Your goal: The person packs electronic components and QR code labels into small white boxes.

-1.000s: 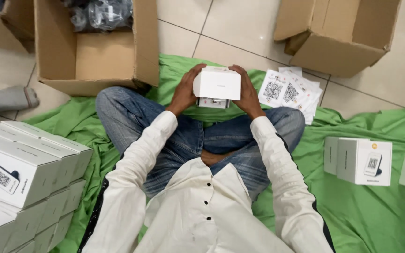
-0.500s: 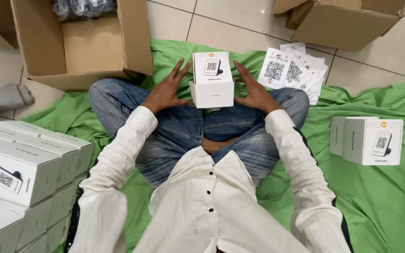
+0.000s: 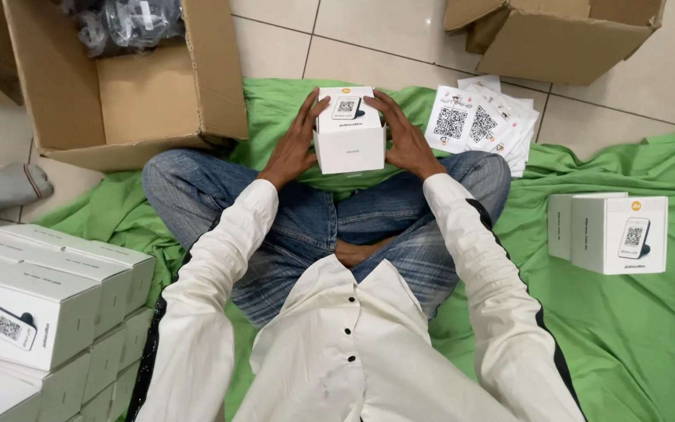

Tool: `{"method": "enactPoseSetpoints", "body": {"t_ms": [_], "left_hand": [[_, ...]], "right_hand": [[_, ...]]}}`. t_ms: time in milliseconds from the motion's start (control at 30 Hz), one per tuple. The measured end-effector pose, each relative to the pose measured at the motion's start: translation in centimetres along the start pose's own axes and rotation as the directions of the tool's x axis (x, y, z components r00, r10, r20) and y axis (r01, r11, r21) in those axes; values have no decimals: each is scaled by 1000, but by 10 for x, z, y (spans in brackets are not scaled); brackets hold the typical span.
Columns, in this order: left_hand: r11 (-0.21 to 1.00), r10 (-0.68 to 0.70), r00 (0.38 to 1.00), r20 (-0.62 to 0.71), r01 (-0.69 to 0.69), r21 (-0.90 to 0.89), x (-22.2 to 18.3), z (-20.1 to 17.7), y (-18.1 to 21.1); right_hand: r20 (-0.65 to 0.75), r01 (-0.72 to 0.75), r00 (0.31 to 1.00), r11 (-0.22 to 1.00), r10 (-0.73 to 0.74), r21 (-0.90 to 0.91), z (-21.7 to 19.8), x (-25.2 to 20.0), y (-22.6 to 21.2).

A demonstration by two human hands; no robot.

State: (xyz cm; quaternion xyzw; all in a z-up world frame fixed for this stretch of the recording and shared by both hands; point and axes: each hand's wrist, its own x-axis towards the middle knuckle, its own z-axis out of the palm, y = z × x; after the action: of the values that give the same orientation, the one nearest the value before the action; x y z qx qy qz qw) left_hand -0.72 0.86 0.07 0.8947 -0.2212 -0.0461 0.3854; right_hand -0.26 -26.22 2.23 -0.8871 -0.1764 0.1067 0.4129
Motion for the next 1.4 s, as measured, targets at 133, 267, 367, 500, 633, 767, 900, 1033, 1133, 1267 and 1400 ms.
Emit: {"method": "enactPoseSetpoints", "body": {"t_ms": [133,267,367,500,633,767,900,1033,1133,1267,1400], "left_hand": [[998,-5,999,38,3,56,12,-10,5],[991,68,997,34,-72,110,17,-14,2],[983,113,993,19,-114,145,16,-14,-2],[907,260,965,10,-248,341,3,4,-34],[873,253,952,172,-301,384,-1,-27,-13],[780,240,888,392,-417,466,-10,-35,-19],[544,231,892,390,-450,708,-18,-26,-23],[982,-24,991,132,-2,190,-40,27,-14],[892,-275,955,-111,211,-399,-68,88,-20],[810,-359,924,-129,240,-534,-72,99,-11],[815,-428,897,-105,334,-473,-69,107,-31]], "right_hand": [[32,-42,999,999,42,14,-1,10,11],[-32,127,991,992,-127,12,5,16,22],[-74,179,981,983,-182,-41,7,15,26],[4,186,982,954,-191,-233,2,2,34],[109,300,954,895,-280,-330,-10,-6,30],[238,231,964,817,-118,-529,-7,-9,18],[296,26,944,866,142,-500,-8,-20,7],[-151,113,978,971,-147,-212,40,-39,41],[-236,-3,966,912,109,411,72,-61,17],[-175,-146,965,953,197,266,69,-65,-6],[-61,-241,963,943,261,229,78,-64,12]]}}
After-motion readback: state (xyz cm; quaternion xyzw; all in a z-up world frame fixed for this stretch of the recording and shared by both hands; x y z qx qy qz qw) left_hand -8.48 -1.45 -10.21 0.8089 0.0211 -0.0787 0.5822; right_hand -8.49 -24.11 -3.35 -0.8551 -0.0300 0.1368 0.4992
